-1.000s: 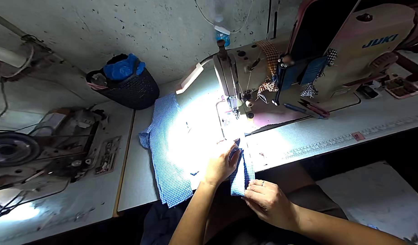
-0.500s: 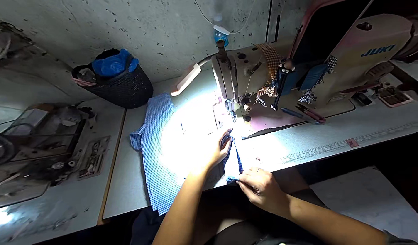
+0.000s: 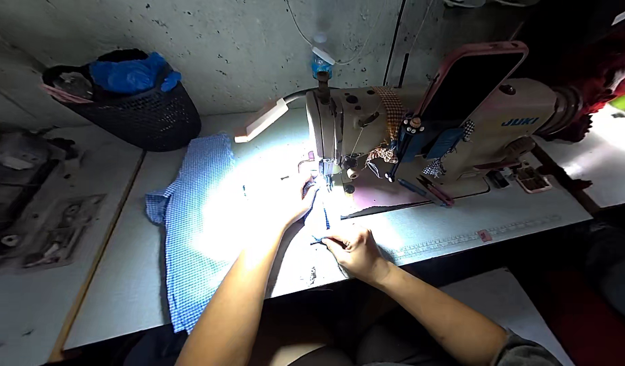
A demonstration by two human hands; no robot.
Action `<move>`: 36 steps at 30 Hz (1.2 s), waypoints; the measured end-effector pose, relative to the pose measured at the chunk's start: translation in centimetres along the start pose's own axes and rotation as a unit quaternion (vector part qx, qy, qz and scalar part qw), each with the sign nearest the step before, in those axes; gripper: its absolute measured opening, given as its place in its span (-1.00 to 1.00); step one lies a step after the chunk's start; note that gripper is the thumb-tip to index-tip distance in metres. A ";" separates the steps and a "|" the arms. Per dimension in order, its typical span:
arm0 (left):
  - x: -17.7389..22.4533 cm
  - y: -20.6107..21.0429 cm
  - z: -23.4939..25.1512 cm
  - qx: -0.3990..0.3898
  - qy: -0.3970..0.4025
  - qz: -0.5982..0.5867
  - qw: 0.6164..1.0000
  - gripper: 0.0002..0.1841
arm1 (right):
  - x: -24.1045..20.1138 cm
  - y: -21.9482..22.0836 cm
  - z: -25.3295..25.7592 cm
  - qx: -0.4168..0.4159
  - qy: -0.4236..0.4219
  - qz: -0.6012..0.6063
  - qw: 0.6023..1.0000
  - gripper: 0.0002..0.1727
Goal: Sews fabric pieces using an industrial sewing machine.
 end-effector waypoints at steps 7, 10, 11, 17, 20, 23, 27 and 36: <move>-1.6 -0.4 1.0 -0.001 -0.055 -0.005 0.998 -0.58 | 0.7 0.4 2.0 -0.002 0.016 -0.001 1.000 -0.87; -1.5 -2.4 0.1 0.023 -0.133 -0.044 0.990 -0.54 | 1.1 0.6 2.6 -0.008 0.026 0.011 1.000 -0.88; -0.9 -3.5 -0.6 0.040 -0.161 -0.085 0.982 -0.57 | 1.2 0.6 2.7 -0.007 0.025 0.006 1.000 -0.88; 5.4 -6.4 -8.9 0.070 -0.170 -0.327 0.927 -0.84 | 1.4 0.4 2.4 -0.102 0.018 0.039 0.994 -0.87; 8.4 -4.4 -13.8 0.048 -0.125 -0.343 0.930 -0.92 | -0.1 -0.2 0.0 -0.165 -0.063 0.120 0.977 -0.87; 10.1 -3.1 -16.5 0.075 -0.109 -0.296 0.946 -0.84 | -1.7 -1.3 -2.9 -0.164 -0.114 0.131 0.971 -0.84; 9.2 -4.0 -14.1 0.032 -0.090 -0.257 0.962 -0.74 | -1.3 -1.6 -4.4 -0.113 -0.103 0.124 0.981 -0.82; -0.4 -1.2 4.0 -0.006 0.006 -0.007 1.000 -0.73 | -1.5 -0.8 -5.8 -0.060 -0.102 0.052 0.992 -0.80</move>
Point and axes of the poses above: each hand's wrist, its own z-axis towards the middle knuckle, its own y-axis out of the palm, x = y × z, the point moved 6 cm from there along z, towards the middle knuckle, and after that the axes turned 2 degrees about y, right-handed, at the moved point
